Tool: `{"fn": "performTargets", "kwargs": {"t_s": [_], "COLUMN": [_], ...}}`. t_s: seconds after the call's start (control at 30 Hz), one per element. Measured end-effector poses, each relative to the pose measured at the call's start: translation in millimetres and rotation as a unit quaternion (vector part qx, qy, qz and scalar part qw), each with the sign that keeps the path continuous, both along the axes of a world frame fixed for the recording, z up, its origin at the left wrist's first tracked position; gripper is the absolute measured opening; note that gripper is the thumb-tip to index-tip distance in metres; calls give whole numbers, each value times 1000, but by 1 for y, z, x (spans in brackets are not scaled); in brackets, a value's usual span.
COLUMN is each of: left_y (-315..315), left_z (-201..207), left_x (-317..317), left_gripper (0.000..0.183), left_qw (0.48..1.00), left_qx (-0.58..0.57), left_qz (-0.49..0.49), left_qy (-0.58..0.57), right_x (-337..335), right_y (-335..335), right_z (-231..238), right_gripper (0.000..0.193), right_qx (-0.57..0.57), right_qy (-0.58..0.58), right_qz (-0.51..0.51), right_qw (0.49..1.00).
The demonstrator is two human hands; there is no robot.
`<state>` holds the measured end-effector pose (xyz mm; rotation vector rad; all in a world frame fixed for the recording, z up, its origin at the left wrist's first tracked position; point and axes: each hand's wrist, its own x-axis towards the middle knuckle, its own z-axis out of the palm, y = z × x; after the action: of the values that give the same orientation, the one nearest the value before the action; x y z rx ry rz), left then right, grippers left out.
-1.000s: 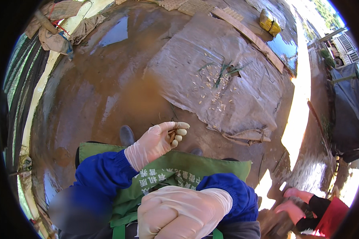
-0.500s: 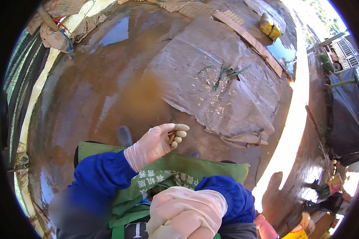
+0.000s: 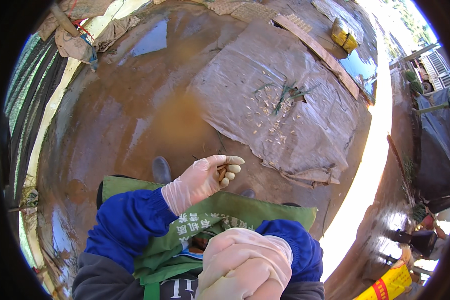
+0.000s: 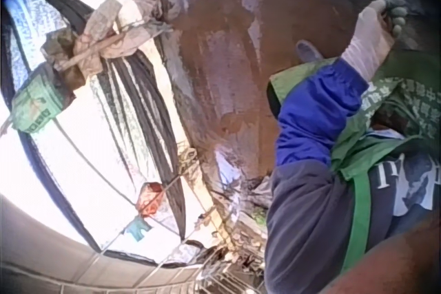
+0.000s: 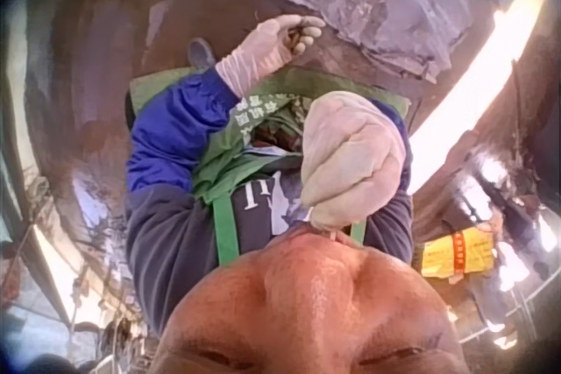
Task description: The person peels garlic cloves by hand, removing the outer skins and placing the peeled cloves into a green apron pocket. The person walks through a covered outdoor workspace while continuing to peel garlic.
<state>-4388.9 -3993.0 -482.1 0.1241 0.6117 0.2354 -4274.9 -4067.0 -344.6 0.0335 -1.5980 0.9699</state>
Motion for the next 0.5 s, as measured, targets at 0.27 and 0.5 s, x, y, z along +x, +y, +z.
{"fn": "performTargets", "kwargs": {"t_s": [0.27,0.5], "left_y": [1,4], "left_z": [-4,-11], "left_x": [-2,-6], "left_gripper": [31,34], "left_qw": [1000,999], "left_qx": [7,29], "left_qz": [-1,19], "left_qy": [-2,-3], "right_x": [48,95], "right_y": [16,44], "right_z": [-20,-52], "right_gripper": [9,18], "right_qx": [-20,-193], "right_qy": [-157,-153], "right_qz": [-544,-692], "right_qw": [824,679]}}
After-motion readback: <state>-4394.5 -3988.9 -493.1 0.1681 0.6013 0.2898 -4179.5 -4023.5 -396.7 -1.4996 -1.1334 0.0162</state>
